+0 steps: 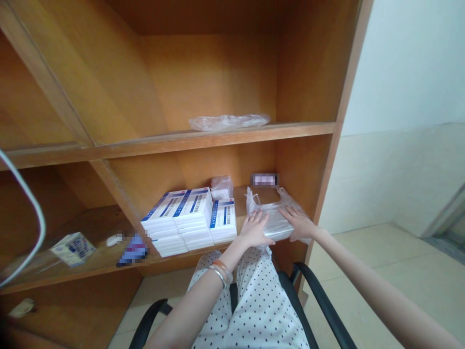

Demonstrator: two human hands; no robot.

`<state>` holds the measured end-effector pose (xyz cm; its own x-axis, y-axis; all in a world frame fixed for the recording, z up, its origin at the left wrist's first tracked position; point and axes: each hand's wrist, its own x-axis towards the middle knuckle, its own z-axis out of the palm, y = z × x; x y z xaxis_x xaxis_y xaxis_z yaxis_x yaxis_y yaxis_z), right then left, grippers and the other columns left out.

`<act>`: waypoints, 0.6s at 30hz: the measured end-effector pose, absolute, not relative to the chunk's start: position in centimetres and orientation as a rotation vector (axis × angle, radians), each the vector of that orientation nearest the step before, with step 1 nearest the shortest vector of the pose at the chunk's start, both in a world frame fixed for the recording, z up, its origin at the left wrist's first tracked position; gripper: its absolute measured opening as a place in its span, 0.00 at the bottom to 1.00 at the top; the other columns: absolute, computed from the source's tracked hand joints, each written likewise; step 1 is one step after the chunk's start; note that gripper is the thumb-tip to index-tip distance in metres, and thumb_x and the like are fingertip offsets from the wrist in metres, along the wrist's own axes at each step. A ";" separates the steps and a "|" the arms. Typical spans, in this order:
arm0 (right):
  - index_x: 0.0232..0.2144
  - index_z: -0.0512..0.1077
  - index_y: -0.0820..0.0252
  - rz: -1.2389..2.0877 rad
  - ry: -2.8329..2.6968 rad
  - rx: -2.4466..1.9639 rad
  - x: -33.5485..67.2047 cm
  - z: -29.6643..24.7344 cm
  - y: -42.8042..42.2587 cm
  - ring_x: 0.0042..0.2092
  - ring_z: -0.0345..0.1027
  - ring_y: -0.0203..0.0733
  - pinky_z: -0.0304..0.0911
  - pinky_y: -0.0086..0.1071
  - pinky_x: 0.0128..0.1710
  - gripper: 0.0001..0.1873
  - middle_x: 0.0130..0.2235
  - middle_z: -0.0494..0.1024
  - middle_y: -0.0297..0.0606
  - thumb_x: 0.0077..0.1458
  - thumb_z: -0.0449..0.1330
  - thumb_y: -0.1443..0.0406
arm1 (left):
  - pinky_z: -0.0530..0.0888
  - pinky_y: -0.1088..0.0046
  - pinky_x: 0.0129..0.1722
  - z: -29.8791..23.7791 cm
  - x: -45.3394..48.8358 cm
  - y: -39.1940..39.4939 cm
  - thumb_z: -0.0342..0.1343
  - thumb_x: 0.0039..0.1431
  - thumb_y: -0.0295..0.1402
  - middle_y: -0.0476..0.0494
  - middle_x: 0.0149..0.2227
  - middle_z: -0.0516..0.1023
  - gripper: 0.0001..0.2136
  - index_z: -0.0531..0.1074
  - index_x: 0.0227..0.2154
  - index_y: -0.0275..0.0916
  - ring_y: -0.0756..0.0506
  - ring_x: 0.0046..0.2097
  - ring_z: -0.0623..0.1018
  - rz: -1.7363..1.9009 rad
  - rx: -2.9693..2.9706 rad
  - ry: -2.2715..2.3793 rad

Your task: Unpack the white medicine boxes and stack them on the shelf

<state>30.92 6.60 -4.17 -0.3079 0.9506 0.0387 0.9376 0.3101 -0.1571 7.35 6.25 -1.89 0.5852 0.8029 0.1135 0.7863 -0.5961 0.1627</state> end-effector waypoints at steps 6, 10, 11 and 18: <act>0.65 0.40 0.60 0.550 -2.462 -1.853 31.5 -1.1 7.4 0.67 0.28 0.57 0.36 0.44 0.63 0.68 0.67 0.35 0.48 0.26 0.69 0.49 | 0.41 0.49 0.62 -1.4 7.0 5.7 0.38 0.51 0.63 0.39 0.66 0.49 0.40 0.50 0.62 0.43 0.36 0.66 0.46 0.483 2.630 1.393; 0.62 0.55 0.60 0.866 -2.406 -1.648 29.5 3.2 8.2 0.62 0.52 0.55 0.50 0.39 0.60 0.54 0.62 0.58 0.45 0.33 0.68 0.52 | 0.46 0.53 0.63 -1.3 7.1 5.8 0.33 0.59 0.56 0.37 0.65 0.50 0.35 0.47 0.63 0.38 0.39 0.66 0.48 0.794 2.359 1.537; 0.60 0.59 0.59 0.882 -2.397 -1.535 28.3 4.3 8.5 0.59 0.57 0.54 0.52 0.38 0.58 0.48 0.59 0.63 0.43 0.36 0.66 0.53 | 0.48 0.54 0.63 -1.3 7.2 6.0 0.33 0.60 0.54 0.35 0.66 0.49 0.35 0.45 0.63 0.36 0.40 0.66 0.47 0.891 2.274 1.571; 0.38 0.76 0.61 0.582 -2.289 -1.260 15.1 9.6 12.6 0.41 0.70 0.45 0.64 0.34 0.43 0.14 0.38 0.79 0.37 0.49 0.58 0.62 | 0.47 0.58 0.65 -1.8 7.3 7.0 0.41 0.61 0.43 0.32 0.67 0.36 0.37 0.25 0.63 0.33 0.40 0.67 0.39 1.244 1.960 1.683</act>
